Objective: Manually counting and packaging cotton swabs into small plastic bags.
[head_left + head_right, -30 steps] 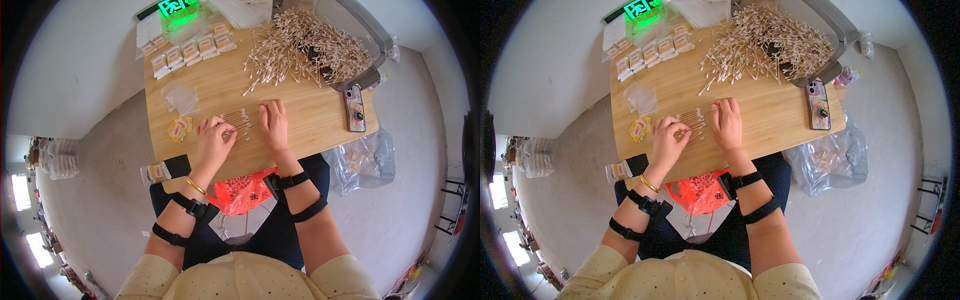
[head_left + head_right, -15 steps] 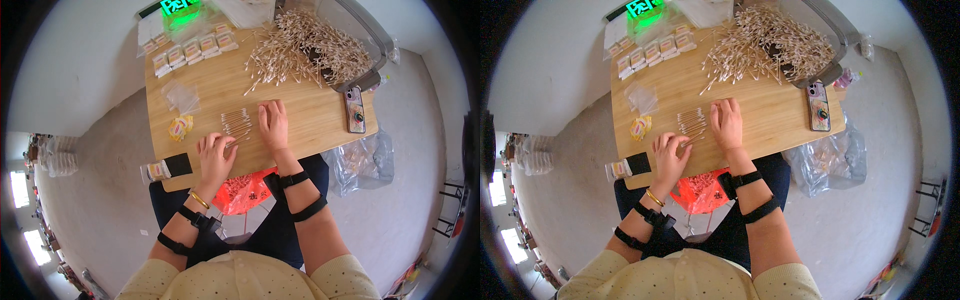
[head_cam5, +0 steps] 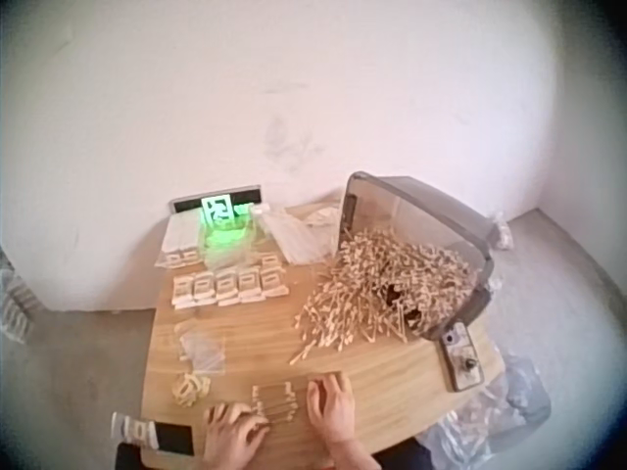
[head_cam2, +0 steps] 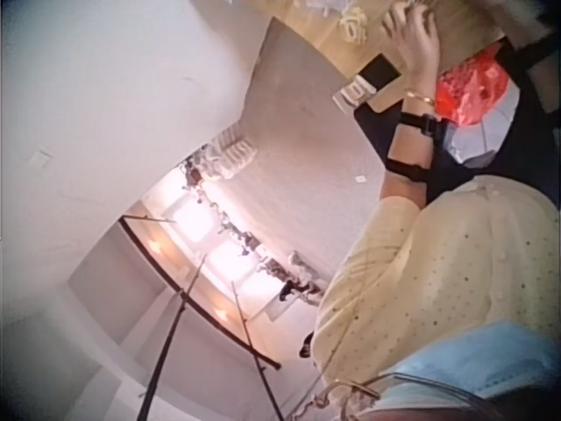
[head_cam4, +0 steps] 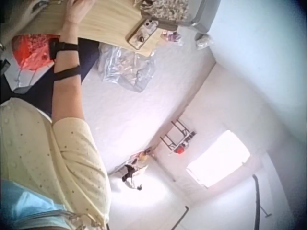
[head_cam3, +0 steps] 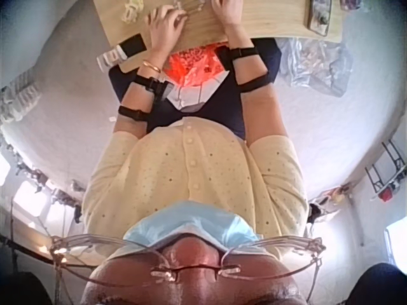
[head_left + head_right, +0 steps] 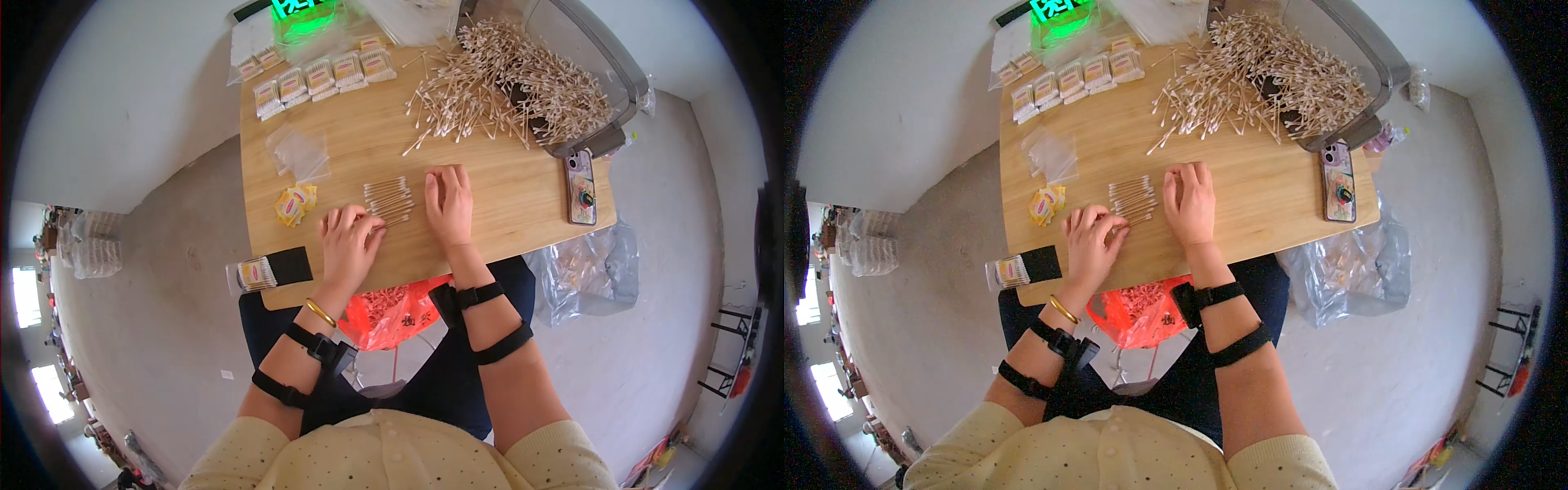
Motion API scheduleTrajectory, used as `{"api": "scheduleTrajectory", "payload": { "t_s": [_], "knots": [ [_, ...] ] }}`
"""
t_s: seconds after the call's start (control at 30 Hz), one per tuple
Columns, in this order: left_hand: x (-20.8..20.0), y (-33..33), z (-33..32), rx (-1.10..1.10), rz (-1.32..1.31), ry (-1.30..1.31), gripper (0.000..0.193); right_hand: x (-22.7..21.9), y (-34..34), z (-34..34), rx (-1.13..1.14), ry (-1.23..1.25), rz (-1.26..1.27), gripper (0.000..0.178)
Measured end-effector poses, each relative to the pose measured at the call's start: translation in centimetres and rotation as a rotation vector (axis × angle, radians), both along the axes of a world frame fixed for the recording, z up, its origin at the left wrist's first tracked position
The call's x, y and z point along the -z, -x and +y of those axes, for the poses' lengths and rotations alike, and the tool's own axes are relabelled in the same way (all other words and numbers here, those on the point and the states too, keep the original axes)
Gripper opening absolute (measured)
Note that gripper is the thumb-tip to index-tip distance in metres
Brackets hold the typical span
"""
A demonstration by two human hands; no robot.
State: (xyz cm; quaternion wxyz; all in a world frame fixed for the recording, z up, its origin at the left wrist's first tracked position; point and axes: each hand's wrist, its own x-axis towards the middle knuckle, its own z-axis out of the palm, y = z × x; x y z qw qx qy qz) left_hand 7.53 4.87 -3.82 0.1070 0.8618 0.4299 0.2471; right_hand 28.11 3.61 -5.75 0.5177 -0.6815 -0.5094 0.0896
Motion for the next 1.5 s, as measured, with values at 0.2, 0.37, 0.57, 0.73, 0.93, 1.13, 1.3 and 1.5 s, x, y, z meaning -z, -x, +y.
{"api": "scheduleTrajectory", "payload": {
  "t_s": [0.2, 0.37, 0.57, 0.73, 0.93, 1.13, 1.3, 1.5],
  "knots": [
    [0.0, -0.3, 0.2, 0.018, -0.016, -0.011, 0.016, 0.0, 0.0, 0.0, -0.004, 0.004, -0.004, 0.008],
    [-0.1, -0.6, 0.2, -0.001, -0.015, -0.004, 0.024, 0.0, 0.0, -0.1, -0.001, 0.018, -0.005, 0.008],
    [0.1, -0.7, 0.3, 0.01, -0.002, -0.013, 0.024, 0.0, 0.1, 0.0, 0.002, 0.02, -0.003, 0.009],
    [0.1, -0.8, 0.2, 0.013, 0.006, -0.009, 0.025, 0.2, -0.1, 0.0, 0.0, 0.016, -0.002, 0.01],
    [-0.2, -1.4, 0.5, 0.004, -0.014, -0.026, 0.028, 0.2, -0.1, 0.0, 0.001, 0.012, 0.002, 0.01],
    [0.0, -1.6, 0.7, 0.011, 0.013, -0.021, 0.029, 0.1, -0.1, -0.1, 0.001, 0.016, -0.008, 0.01],
    [0.0, -1.6, 0.6, 0.013, 0.022, -0.013, 0.03, 0.1, -0.1, 0.0, -0.005, 0.01, -0.009, 0.01],
    [-0.2, -2.2, 0.7, -0.001, -0.007, -0.035, 0.032, 0.0, 0.0, -0.1, 0.001, 0.026, -0.01, 0.01]
  ]
}}
